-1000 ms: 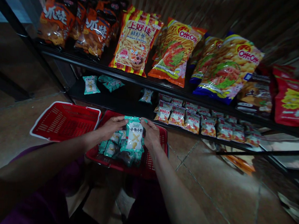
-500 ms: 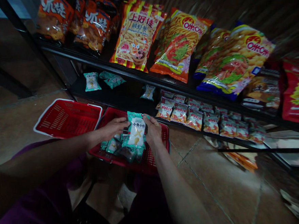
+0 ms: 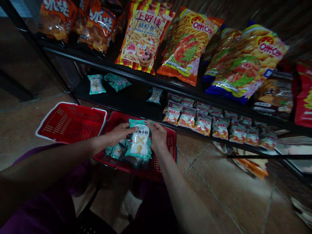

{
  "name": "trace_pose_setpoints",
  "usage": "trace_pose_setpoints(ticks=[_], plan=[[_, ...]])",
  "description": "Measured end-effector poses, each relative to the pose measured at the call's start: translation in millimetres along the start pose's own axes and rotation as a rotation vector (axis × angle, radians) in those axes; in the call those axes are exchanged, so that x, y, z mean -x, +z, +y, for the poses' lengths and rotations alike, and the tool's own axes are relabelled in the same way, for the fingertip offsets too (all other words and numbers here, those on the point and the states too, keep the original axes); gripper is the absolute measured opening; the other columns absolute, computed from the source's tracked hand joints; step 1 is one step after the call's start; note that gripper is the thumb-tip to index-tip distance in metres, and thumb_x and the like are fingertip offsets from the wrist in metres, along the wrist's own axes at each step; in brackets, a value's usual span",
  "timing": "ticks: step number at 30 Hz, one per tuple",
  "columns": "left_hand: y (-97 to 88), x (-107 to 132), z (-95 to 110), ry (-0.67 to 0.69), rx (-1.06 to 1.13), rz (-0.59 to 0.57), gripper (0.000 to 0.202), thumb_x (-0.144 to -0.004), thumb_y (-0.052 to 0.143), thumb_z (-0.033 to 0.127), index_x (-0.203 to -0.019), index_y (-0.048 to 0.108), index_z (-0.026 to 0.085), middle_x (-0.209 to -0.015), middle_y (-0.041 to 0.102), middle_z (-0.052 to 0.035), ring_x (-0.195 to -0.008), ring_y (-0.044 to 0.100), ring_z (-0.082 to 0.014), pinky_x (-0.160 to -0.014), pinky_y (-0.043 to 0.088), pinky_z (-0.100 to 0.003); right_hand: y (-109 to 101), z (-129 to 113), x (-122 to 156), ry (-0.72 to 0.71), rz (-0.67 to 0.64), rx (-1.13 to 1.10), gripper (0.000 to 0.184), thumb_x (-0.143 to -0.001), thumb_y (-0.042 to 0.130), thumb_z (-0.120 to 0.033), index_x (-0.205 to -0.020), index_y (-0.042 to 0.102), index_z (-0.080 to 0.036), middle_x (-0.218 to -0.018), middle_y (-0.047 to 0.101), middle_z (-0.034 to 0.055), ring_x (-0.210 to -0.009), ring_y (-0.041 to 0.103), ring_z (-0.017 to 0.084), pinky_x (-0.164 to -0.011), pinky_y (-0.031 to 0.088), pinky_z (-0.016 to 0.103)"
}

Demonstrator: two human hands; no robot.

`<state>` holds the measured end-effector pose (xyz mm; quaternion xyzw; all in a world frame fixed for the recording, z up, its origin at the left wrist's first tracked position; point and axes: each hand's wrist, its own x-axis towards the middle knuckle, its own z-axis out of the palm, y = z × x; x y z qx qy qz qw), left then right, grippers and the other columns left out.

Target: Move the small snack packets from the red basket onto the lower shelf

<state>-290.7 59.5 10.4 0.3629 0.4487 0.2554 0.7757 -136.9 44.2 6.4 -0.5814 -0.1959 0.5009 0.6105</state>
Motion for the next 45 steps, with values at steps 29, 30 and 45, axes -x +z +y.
trace_pose_setpoints(ticks=[29, 30, 45], plan=[[-18.8, -19, 22, 0.093, 0.191, 0.535, 0.019, -0.08, 0.065, 0.028, -0.095, 0.059, 0.018, -0.09, 0.067, -0.0057, -0.073, 0.062, -0.0138, -0.067, 0.049, -0.027, 0, 25, 25, 0.488, -0.328, -0.065, 0.039, -0.052, 0.088, -0.026, -0.064, 0.053, -0.017, -0.065, 0.069, 0.0013, -0.068, 0.071, 0.018, -0.067, 0.06, 0.031], [-18.6, -19, 22, 0.103, 0.19, 0.533, 0.018, -0.08, 0.064, 0.028, -0.094, 0.059, 0.017, -0.089, 0.067, -0.0053, -0.073, 0.062, -0.0135, -0.066, 0.048, -0.026, 1, 27, 27, 0.494, -0.316, -0.081, 0.039, -0.051, 0.088, -0.025, -0.061, 0.051, -0.017, -0.063, 0.069, 0.001, -0.066, 0.071, 0.017, -0.066, 0.06, 0.031], [-10.7, -12, 14, 0.135, 0.256, 0.111, 0.03, -0.072, 0.065, 0.007, -0.101, 0.06, 0.016, -0.076, 0.067, -0.0016, -0.07, 0.063, -0.0125, -0.072, 0.048, -0.028, 0, 16, 24, 0.645, -0.228, -0.227, 0.012, -0.07, 0.07, -0.007, -0.064, 0.063, -0.015, -0.057, 0.068, 0.0008, -0.052, 0.064, 0.008, -0.055, 0.055, 0.015]])
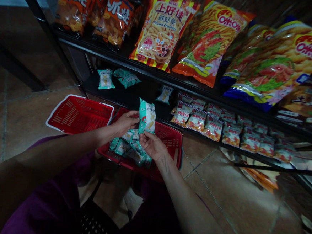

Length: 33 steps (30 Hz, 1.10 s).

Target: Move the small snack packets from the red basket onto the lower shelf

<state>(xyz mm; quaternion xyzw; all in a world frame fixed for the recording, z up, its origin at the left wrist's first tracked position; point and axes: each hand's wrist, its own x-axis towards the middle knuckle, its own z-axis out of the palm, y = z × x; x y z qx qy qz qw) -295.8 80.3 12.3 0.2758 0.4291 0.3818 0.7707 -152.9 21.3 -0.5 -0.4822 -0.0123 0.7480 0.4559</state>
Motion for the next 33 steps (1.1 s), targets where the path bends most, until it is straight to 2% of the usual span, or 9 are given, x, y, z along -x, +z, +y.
trace_pose_setpoints(ticks=[6, 11, 16, 20, 29, 33], plan=[[6.0, 7, 6, -0.02, -0.103, -0.051, 0.033, -0.071, 0.072, 0.019, -0.102, 0.062, 0.017, -0.093, 0.068, -0.0051, -0.082, 0.062, -0.0146, -0.074, 0.046, -0.027, 1, 2, -1, -0.018, 0.028, 0.037, 0.013, -0.068, 0.071, -0.007, -0.063, 0.062, -0.015, -0.053, 0.066, -0.0004, -0.049, 0.062, 0.008, -0.051, 0.053, 0.015], [3.1, 4, -7, 0.052, -0.202, 0.039, 0.035, -0.07, 0.073, 0.023, -0.101, 0.057, 0.017, -0.1, 0.067, -0.007, -0.087, 0.063, -0.0171, -0.076, 0.048, -0.029, 7, 6, 2, -0.104, 0.056, 0.111, 0.02, -0.058, 0.077, -0.007, -0.056, 0.059, -0.015, -0.051, 0.065, -0.0009, -0.051, 0.064, 0.01, -0.049, 0.052, 0.016], [-1.8, -1, -7, 0.051, -0.2, 0.16, 0.029, -0.07, 0.073, 0.026, -0.094, 0.059, 0.016, -0.094, 0.068, -0.007, -0.078, 0.063, -0.0164, -0.071, 0.049, -0.029, 11, 9, 3, -0.171, 0.021, 0.14, 0.023, -0.055, 0.08, -0.013, -0.062, 0.058, -0.017, -0.054, 0.065, -0.0021, -0.053, 0.064, 0.011, -0.05, 0.052, 0.018], [-1.0, 0, 1, 0.041, -0.151, 0.142, 0.031, -0.068, 0.074, 0.021, -0.096, 0.06, 0.015, -0.089, 0.069, -0.0068, -0.071, 0.063, -0.0162, -0.067, 0.049, -0.03, 10, 10, 2, -0.281, 0.023, 0.202, 0.027, -0.054, 0.081, -0.019, -0.069, 0.06, -0.017, -0.056, 0.064, -0.0035, -0.052, 0.062, 0.01, -0.049, 0.05, 0.018], [-0.7, 2, 0, -0.061, -0.004, 0.122, 0.019, -0.074, 0.068, 0.012, -0.093, 0.063, 0.012, -0.081, 0.07, -0.0074, -0.065, 0.062, -0.0142, -0.061, 0.048, -0.027, 9, 13, 2, -0.376, 0.05, 0.324, 0.033, -0.052, 0.082, -0.03, -0.069, 0.056, -0.018, -0.054, 0.058, -0.0076, -0.053, 0.062, 0.01, -0.053, 0.05, 0.021], [-5.1, 1, -3, -0.105, 0.1, 0.094, 0.02, -0.075, 0.068, 0.01, -0.095, 0.064, 0.012, -0.082, 0.071, -0.008, -0.068, 0.064, -0.0155, -0.062, 0.05, -0.027, 10, 16, 2, -0.449, 0.078, 0.254, 0.034, -0.054, 0.08, -0.033, -0.065, 0.051, -0.02, -0.054, 0.057, -0.0085, -0.056, 0.062, 0.011, -0.057, 0.05, 0.023]])
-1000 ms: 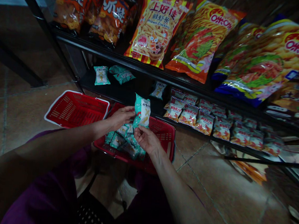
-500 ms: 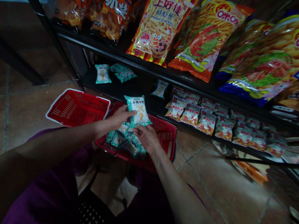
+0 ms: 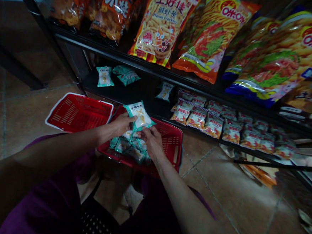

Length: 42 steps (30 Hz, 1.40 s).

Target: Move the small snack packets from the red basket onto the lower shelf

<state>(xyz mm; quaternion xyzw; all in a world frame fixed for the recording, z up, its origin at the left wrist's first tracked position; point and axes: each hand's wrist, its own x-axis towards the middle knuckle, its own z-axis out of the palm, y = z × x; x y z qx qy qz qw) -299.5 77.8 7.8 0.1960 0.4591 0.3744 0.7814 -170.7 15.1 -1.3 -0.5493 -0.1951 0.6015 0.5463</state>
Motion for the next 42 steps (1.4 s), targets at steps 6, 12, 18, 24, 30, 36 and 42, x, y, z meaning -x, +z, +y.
trace_pose_setpoints(ticks=[6, 12, 18, 24, 30, 36, 42], plan=[[-5.3, -5, -5, -0.139, 0.086, -0.023, 0.017, -0.08, 0.063, 0.01, -0.097, 0.064, 0.008, -0.079, 0.069, -0.0097, -0.065, 0.064, -0.0155, -0.062, 0.053, -0.027, -4, -10, -5, 0.041, 0.066, -0.131, 0.031, -0.048, 0.084, -0.025, -0.061, 0.056, -0.019, -0.054, 0.058, -0.0088, -0.055, 0.059, 0.007, -0.053, 0.047, 0.016], [1.1, -2, -2, -0.201, 0.116, -0.04, 0.019, -0.087, 0.053, 0.013, -0.102, 0.064, 0.008, -0.081, 0.07, -0.0098, -0.068, 0.065, -0.0159, -0.067, 0.055, -0.028, -5, -17, -3, 0.104, -0.028, -0.227, 0.029, -0.047, 0.086, -0.021, -0.059, 0.059, -0.019, -0.059, 0.062, -0.0077, -0.058, 0.061, 0.006, -0.054, 0.05, 0.014], [0.9, -2, 1, -0.208, 0.081, -0.069, 0.016, -0.086, 0.053, 0.014, -0.094, 0.066, 0.007, -0.08, 0.069, -0.0105, -0.072, 0.065, -0.0173, -0.07, 0.053, -0.028, -6, -18, -2, 0.094, -0.055, -0.211, 0.029, -0.05, 0.086, -0.022, -0.059, 0.06, -0.02, -0.06, 0.062, -0.0075, -0.06, 0.062, 0.006, -0.055, 0.05, 0.014], [-4.8, -4, -6, -0.001, -0.132, 0.053, 0.005, -0.077, 0.065, 0.017, -0.077, 0.062, 0.013, -0.07, 0.063, -0.0031, -0.06, 0.058, -0.012, -0.06, 0.048, -0.026, -5, -12, -3, 0.025, -0.028, -0.107, 0.029, -0.046, 0.086, -0.03, -0.057, 0.06, -0.02, -0.058, 0.06, -0.0061, -0.061, 0.06, 0.009, -0.06, 0.048, 0.02], [0.0, 3, 1, 0.052, -0.238, 0.124, 0.011, -0.071, 0.066, 0.011, -0.078, 0.059, 0.017, -0.073, 0.061, -0.0002, -0.064, 0.057, -0.0111, -0.06, 0.043, -0.024, -8, -4, -4, -0.16, -0.039, 0.187, 0.023, -0.06, 0.077, -0.036, -0.059, 0.06, -0.02, -0.056, 0.055, -0.0063, -0.056, 0.049, 0.009, -0.06, 0.039, 0.025], [2.1, 8, 4, 0.055, -0.206, 0.098, 0.011, -0.071, 0.068, 0.017, -0.08, 0.062, 0.016, -0.077, 0.063, -0.0016, -0.069, 0.058, -0.0122, -0.064, 0.043, -0.025, -12, -1, -6, -0.191, -0.061, 0.235, 0.024, -0.063, 0.074, -0.037, -0.061, 0.057, -0.02, -0.058, 0.052, -0.0068, -0.057, 0.045, 0.01, -0.061, 0.036, 0.024], [2.5, 8, 5, 0.056, -0.146, 0.002, 0.022, -0.067, 0.075, 0.028, -0.078, 0.062, 0.015, -0.076, 0.062, -0.0017, -0.067, 0.057, -0.0128, -0.064, 0.044, -0.026, -13, -4, -1, -0.261, -0.14, 0.393, 0.015, -0.07, 0.068, -0.035, -0.073, 0.061, -0.022, -0.072, 0.054, -0.0041, -0.069, 0.049, 0.013, -0.066, 0.039, 0.024]])
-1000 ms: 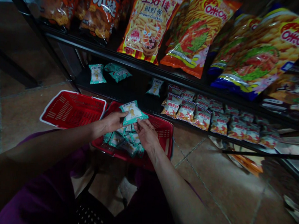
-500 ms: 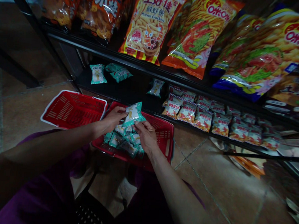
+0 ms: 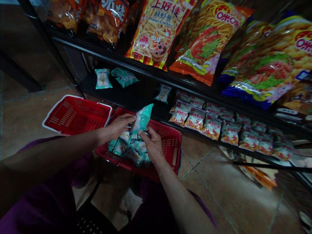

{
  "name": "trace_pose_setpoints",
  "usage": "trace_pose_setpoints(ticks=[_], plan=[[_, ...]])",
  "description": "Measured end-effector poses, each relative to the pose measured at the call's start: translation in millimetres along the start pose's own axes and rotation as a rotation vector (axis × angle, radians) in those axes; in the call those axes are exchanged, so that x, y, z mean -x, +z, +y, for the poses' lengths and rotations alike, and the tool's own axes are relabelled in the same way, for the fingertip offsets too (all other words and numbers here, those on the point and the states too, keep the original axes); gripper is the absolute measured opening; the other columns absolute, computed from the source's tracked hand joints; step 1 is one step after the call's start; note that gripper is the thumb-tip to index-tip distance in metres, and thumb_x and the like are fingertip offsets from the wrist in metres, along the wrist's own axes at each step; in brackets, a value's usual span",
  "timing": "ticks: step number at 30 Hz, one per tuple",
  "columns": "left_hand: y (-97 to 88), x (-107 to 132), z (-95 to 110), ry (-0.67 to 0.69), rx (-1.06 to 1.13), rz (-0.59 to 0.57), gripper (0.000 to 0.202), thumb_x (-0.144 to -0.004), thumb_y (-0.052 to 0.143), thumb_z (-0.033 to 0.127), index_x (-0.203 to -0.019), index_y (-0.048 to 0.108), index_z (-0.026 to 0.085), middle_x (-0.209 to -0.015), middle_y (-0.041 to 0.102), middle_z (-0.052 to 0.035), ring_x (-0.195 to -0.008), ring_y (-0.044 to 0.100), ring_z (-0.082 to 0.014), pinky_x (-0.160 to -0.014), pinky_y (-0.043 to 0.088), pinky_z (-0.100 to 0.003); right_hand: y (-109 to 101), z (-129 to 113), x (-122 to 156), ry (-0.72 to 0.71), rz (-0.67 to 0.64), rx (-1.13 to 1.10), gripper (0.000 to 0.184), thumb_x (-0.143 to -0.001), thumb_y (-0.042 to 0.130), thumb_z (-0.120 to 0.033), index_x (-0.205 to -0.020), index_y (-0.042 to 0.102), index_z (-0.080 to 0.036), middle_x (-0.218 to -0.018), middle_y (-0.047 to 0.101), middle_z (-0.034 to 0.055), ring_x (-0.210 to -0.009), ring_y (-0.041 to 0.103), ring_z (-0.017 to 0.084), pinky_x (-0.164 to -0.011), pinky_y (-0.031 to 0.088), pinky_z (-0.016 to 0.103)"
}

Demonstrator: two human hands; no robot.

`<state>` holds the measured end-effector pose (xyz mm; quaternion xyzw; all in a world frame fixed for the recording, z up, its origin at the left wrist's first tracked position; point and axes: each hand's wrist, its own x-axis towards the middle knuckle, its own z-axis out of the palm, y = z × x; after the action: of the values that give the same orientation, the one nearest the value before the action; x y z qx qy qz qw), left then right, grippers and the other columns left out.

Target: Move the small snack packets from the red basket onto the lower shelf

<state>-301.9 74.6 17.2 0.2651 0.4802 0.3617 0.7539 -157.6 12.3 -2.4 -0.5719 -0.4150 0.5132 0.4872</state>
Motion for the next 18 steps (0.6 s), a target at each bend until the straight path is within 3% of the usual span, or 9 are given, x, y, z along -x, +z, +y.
trace_pose_setpoints(ticks=[5, 10, 18], plan=[[-1.3, -4.2, 0.6, 0.046, -0.036, 0.019, 0.018, -0.069, 0.074, 0.026, -0.079, 0.063, 0.016, -0.081, 0.063, -0.002, -0.073, 0.058, -0.013, -0.068, 0.043, -0.026, -0.4, -1.8, 0.3, -0.201, 0.028, 0.222, 0.011, -0.07, 0.066, -0.032, -0.067, 0.062, -0.023, -0.083, 0.053, -0.0004, -0.084, 0.053, 0.016, -0.076, 0.043, 0.027], [0.6, -3.5, 2.9, 0.089, -0.086, 0.077, 0.014, -0.072, 0.07, 0.018, -0.083, 0.062, 0.018, -0.083, 0.063, -0.0008, -0.075, 0.058, -0.0123, -0.069, 0.043, -0.025, -0.3, 2.0, -0.3, -0.298, 0.043, 0.319, 0.007, -0.071, 0.065, -0.029, -0.069, 0.063, -0.022, -0.095, 0.052, 0.0033, -0.092, 0.054, 0.018, -0.08, 0.046, 0.03], [-1.1, -1.0, 3.0, 0.133, -0.096, 0.009, 0.017, -0.073, 0.066, 0.017, -0.087, 0.059, 0.018, -0.08, 0.062, 0.0002, -0.071, 0.057, -0.0113, -0.066, 0.046, -0.024, -2.1, 6.2, 0.4, -0.398, 0.023, 0.479, 0.004, -0.074, 0.062, -0.024, -0.072, 0.062, -0.021, -0.096, 0.05, 0.0045, -0.09, 0.055, 0.019, -0.079, 0.047, 0.033]])
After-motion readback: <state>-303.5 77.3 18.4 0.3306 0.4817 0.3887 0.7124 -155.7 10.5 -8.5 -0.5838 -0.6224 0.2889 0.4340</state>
